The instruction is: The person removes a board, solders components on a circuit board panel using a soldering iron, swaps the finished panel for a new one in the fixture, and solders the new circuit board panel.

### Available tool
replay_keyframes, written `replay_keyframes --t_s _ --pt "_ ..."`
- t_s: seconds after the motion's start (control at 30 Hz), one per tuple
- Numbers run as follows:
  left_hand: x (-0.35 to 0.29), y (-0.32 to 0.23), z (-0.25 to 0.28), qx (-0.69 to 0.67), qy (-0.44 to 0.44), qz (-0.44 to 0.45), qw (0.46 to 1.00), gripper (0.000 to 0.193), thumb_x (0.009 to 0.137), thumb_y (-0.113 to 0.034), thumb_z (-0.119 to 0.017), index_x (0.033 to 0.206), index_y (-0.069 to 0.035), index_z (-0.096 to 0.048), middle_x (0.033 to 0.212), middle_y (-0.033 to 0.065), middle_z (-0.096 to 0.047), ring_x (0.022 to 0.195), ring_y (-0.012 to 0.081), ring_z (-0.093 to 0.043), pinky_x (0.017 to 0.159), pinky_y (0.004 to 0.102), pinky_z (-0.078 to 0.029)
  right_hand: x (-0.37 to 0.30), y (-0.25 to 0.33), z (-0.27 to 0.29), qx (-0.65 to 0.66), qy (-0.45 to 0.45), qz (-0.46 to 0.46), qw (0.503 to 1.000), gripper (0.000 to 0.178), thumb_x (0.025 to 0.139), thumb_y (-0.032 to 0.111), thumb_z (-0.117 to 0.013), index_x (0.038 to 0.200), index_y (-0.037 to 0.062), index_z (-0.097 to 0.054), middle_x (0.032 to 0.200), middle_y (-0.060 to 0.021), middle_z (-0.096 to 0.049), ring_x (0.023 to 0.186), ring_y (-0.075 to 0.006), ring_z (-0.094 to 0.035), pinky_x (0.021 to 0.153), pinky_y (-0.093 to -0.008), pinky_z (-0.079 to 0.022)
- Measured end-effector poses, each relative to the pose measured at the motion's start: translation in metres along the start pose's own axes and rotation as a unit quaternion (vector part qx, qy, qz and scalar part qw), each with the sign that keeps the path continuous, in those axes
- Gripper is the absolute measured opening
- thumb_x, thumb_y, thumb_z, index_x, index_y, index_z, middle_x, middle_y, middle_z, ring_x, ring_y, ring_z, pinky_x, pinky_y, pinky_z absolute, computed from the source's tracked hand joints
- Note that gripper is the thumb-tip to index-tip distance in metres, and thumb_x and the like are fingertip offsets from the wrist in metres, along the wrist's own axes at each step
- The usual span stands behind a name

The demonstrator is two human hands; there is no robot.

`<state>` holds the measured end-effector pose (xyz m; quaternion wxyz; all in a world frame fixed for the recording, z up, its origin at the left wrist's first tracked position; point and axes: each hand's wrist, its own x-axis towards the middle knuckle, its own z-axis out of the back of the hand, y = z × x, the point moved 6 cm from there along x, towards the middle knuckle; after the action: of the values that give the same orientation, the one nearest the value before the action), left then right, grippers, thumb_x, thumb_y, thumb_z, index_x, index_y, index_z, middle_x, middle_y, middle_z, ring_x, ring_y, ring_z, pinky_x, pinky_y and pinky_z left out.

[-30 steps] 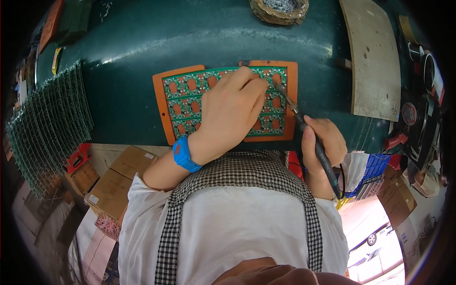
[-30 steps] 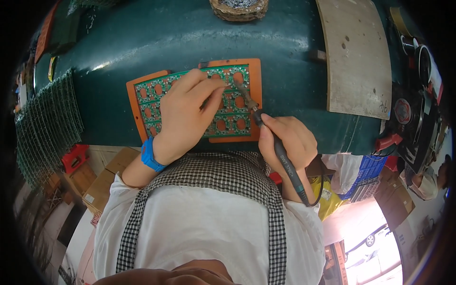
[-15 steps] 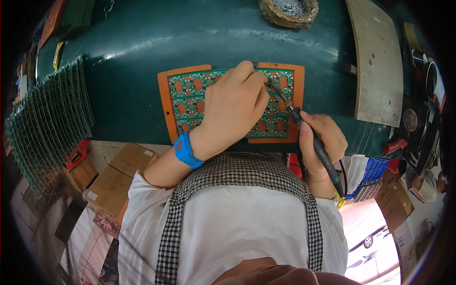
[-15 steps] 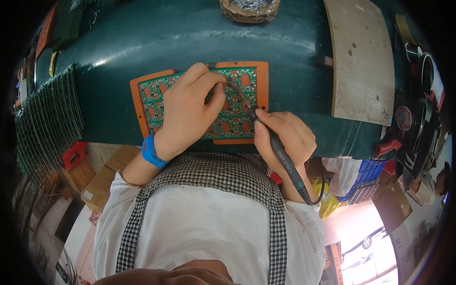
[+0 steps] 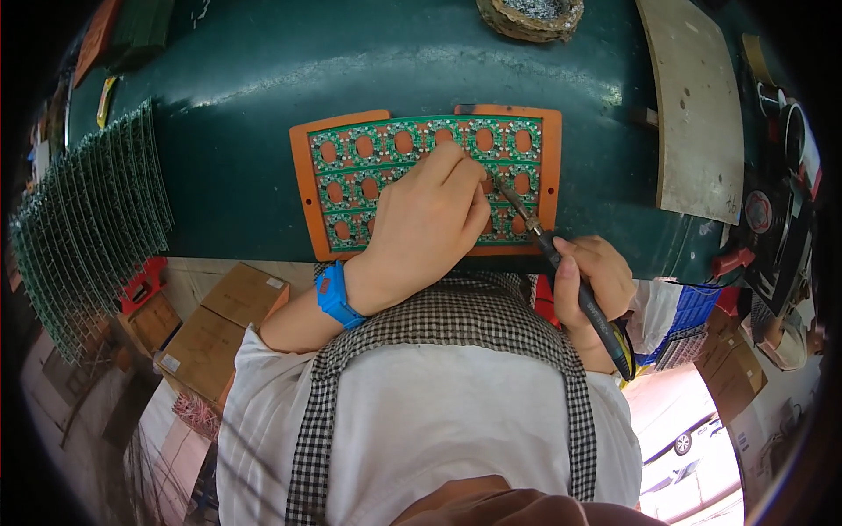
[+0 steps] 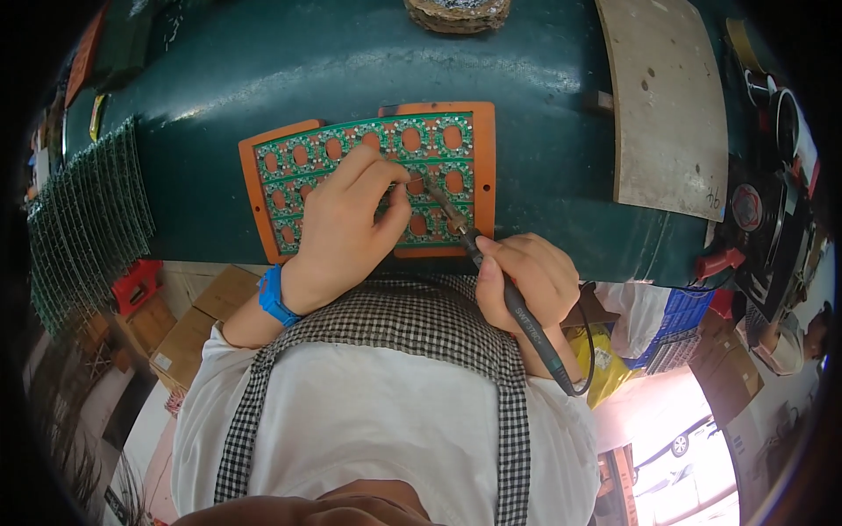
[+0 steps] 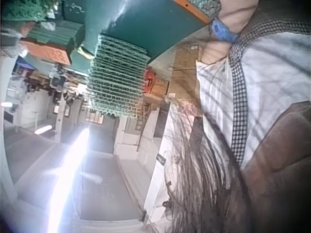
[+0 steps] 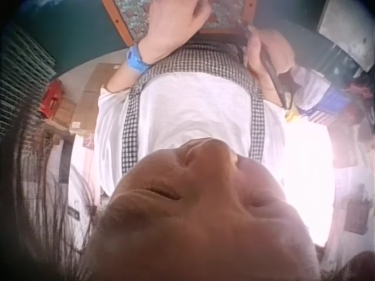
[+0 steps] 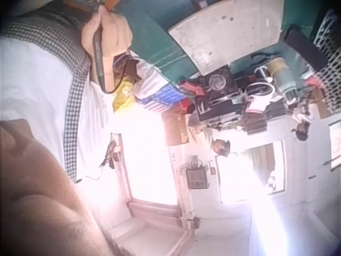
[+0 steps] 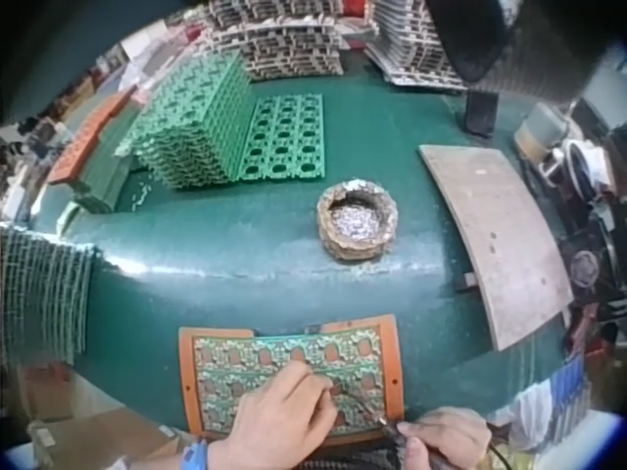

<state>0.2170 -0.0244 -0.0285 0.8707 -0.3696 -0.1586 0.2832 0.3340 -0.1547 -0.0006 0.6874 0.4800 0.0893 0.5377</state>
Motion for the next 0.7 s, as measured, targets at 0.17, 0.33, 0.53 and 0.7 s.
replay_keyframes --t_s 0.17,0.33,0.53,0.7 --pt "-0.002 -0.001 -0.002 -0.005 0.008 -0.02 1.0 0.009 0.074 -0.004 -0.062 0.081 -0.003 -0.057 0.083 0.0082 -0.05 0.072 0.0236 -0.059 0.054 0.0335 -0.049 -0.002 0.006 -0.002 -0.019 0.005 0.033 0.999 0.007 0.072 0.002 -0.061 0.073 -0.0041 -0.062 0.06 -0.0118 -0.06 0.048 -0.0227 -0.06 0.046 -0.0279 -0.048" --pt "-0.018 -0.001 0.003 -0.046 0.044 0.04 0.997 0.014 0.074 0.004 -0.063 0.086 -0.001 -0.058 0.083 0.0074 -0.054 0.065 0.02 -0.059 0.052 0.0302 -0.046 -0.02 0.009 0.012 -0.01 -0.017 0.041 0.999 0.008 0.073 0.004 -0.06 0.072 -0.0039 -0.062 0.058 -0.0114 -0.059 0.047 -0.0224 -0.058 0.045 -0.0288 -0.047" --pt "-0.027 -0.006 -0.005 -0.058 0.048 -0.004 0.997 0.014 0.074 0.004 -0.063 0.086 -0.001 -0.057 0.082 0.009 -0.054 0.067 0.0231 -0.059 0.053 0.0317 -0.046 -0.027 0.014 0.008 -0.007 -0.001 0.034 0.999 0.007 0.072 0.003 -0.059 0.071 -0.0037 -0.06 0.058 -0.0108 -0.058 0.046 -0.0227 -0.057 0.045 -0.0296 -0.047" --pt "-0.03 -0.008 -0.006 -0.046 0.053 -0.024 0.997 0.009 0.077 0.0 -0.062 0.085 -0.001 -0.058 0.082 0.0096 -0.052 0.068 0.0252 -0.058 0.055 0.0338 -0.048 -0.032 0.017 0.005 -0.011 0.007 0.044 0.999 0.006 0.072 0.003 -0.059 0.07 -0.0036 -0.06 0.059 -0.0107 -0.058 0.047 -0.0227 -0.057 0.046 -0.0294 -0.047"
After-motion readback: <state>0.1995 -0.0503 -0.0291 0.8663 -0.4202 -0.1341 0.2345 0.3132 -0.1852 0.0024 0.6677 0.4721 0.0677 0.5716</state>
